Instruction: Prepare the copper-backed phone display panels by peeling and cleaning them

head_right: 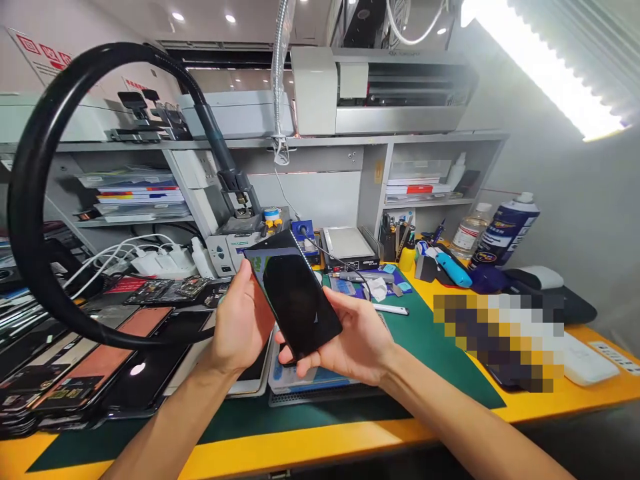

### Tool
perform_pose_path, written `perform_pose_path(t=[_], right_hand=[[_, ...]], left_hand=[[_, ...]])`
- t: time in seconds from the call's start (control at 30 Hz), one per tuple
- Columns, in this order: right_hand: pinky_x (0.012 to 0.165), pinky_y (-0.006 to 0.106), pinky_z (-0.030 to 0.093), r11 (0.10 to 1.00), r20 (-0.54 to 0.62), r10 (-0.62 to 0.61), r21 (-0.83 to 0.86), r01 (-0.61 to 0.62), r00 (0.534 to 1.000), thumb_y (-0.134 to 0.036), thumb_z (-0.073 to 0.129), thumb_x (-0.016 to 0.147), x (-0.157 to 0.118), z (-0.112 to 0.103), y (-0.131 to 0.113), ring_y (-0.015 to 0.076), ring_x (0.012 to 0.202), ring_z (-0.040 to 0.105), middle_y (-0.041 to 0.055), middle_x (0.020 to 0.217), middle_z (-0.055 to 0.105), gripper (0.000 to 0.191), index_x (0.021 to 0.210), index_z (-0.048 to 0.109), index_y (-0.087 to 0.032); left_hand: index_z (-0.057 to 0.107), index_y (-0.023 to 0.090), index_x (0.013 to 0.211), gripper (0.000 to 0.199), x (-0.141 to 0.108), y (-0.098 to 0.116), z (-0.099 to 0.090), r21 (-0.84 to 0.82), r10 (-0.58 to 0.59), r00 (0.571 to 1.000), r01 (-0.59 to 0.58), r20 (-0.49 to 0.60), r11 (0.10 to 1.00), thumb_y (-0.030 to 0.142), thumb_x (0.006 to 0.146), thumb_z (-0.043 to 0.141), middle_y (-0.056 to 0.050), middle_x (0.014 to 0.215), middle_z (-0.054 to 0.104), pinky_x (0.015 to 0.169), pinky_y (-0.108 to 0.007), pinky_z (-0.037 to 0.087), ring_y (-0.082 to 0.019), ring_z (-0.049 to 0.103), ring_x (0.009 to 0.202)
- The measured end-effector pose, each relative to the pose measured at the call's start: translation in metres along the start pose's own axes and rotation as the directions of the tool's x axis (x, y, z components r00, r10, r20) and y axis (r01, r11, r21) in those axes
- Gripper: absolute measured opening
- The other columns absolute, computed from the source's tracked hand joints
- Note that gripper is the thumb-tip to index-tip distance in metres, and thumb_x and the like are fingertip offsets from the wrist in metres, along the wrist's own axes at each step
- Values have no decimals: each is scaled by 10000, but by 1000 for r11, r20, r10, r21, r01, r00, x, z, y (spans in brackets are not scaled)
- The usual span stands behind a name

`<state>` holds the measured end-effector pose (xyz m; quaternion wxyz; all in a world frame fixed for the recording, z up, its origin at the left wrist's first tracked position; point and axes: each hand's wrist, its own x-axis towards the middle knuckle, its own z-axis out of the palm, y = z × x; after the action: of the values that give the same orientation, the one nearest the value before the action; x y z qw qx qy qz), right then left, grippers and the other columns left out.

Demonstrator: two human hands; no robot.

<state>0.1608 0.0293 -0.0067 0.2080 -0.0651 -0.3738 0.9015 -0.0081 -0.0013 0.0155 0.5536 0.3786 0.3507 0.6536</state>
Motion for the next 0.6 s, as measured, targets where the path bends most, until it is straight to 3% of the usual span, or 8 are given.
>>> perform_pose_path(t=[0.13, 0.2, 0.3, 0.4, 0.47, 0.53, 0.6], right_hand=[[751, 356, 527, 999, 1, -36, 2, 36, 999, -522, 193, 1046, 1, 2, 6, 333, 1016, 694, 248, 1173, 671, 663, 1316, 570, -48], [753, 358, 525, 999, -3, -32, 0, 32, 999, -529, 224, 1042, 2, 3, 8, 334, 1009, 702, 242, 1165, 682, 638, 1322, 569, -71], [769, 365, 525, 1000, 17, -26, -4, 26, 1000, -529, 263, 1036, 3, 3, 11, 346, 1028, 703, 240, 1175, 689, 610, 1317, 578, -88], [822, 401, 523, 1000, 38, -31, 5, 30, 999, -514, 290, 1034, 3, 4, 14, 365, 1064, 693, 227, 1194, 689, 590, 1307, 591, -87], [870, 446, 513, 999, 52, -37, 27, 35, 998, -481, 329, 1029, 2, 4, 16, 370, 1072, 693, 189, 1217, 692, 515, 1290, 605, -132], [901, 496, 499, 997, 63, -49, 56, 45, 997, -427, 367, 1022, 1, 5, 17, 368, 1071, 699, 121, 1263, 690, 398, 1287, 597, -238], [920, 528, 485, 997, 53, -52, 66, 48, 997, -385, 395, 1013, 1, 6, 17, 359, 1072, 704, 68, 1303, 679, 333, 1290, 570, -328]], left_hand=[[761, 204, 1047, 569, -4, 4, -1, -129, -88, 984, 109, 157, 986, 682, 899, 488, -73, 908, 778, 385, -275, 397, -214, 665, 627], [752, 187, 1133, 647, -5, 7, -2, -177, -117, 966, 159, 230, 971, 699, 916, 420, -95, 1033, 779, 346, -264, 349, -254, 706, 745], [737, 169, 1196, 721, -7, 9, -4, -237, -102, 948, 178, 303, 955, 728, 914, 380, -121, 1196, 746, 397, -257, 394, -316, 715, 965], [735, 137, 1187, 766, -9, 9, -5, -251, -95, 928, 195, 362, 948, 745, 911, 361, -157, 1197, 740, 410, -245, 392, -326, 718, 984], [739, 112, 1156, 798, -11, 10, -3, -250, -103, 924, 205, 367, 946, 763, 902, 354, -172, 1162, 745, 499, -277, 483, -337, 711, 1016], [753, 120, 1096, 811, -13, 10, -2, -246, -135, 930, 227, 343, 942, 798, 874, 367, -166, 1106, 756, 737, -373, 572, -356, 691, 1073], [765, 146, 1025, 813, -14, 10, 0, -231, -183, 930, 264, 320, 936, 837, 839, 379, -151, 1050, 761, 891, -429, 553, -364, 678, 1102]])
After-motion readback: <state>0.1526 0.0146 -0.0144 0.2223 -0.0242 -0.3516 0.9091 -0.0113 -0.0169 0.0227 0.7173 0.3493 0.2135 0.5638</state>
